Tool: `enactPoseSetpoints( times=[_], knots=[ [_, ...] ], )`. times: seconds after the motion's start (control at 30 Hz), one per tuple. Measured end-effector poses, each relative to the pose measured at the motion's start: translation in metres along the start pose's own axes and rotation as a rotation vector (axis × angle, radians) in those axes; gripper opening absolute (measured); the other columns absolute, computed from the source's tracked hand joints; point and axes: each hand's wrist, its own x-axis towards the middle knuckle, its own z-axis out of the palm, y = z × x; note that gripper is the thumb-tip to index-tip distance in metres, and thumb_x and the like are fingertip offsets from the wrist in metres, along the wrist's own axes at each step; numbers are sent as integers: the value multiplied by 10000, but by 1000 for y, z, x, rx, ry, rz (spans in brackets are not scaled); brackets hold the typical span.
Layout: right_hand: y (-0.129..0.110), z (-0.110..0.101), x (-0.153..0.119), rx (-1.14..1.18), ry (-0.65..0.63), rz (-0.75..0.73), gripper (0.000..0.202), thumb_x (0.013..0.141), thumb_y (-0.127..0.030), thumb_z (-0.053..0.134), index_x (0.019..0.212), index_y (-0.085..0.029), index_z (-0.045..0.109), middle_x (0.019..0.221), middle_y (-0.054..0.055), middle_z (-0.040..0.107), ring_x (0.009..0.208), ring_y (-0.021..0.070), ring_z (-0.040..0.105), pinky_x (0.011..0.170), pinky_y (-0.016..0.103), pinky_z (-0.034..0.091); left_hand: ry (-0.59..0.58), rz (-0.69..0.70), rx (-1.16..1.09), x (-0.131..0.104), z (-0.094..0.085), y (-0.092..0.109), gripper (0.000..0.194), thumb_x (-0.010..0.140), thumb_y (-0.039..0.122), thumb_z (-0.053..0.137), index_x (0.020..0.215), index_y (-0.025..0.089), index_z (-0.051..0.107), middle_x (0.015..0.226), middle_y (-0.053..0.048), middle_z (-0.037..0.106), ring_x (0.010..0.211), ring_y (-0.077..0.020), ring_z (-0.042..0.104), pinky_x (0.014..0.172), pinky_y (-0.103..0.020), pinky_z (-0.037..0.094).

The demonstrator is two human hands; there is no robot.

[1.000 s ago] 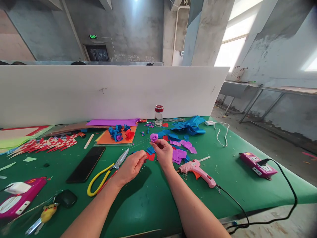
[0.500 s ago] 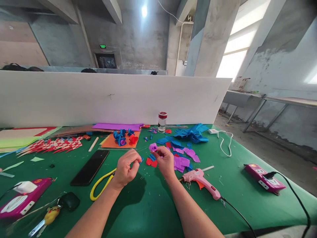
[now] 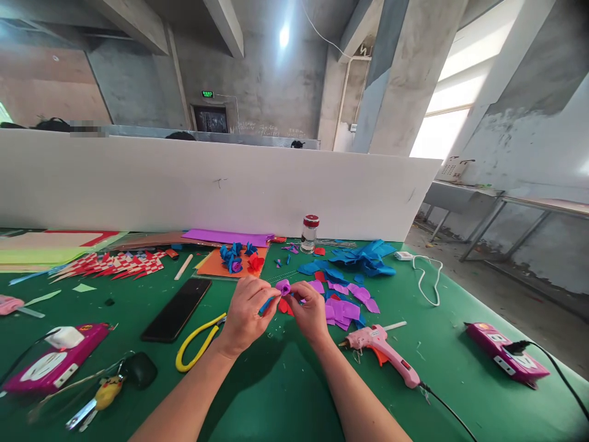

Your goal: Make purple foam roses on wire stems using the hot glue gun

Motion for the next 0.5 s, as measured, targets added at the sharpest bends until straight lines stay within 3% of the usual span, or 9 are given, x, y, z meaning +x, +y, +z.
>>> enactPoseSetpoints(
  times=[0.5],
  knots=[
    [0,-1,0,-44,-42,-6,72,763,-168,626,735,-196,686,697,6,611,571,122,479,544,237,380,-48,-14,47,-3,2,-3,147,825,109,568,920,207,624,835,-40,626,807,-187,552,762,-350,457]
  ],
)
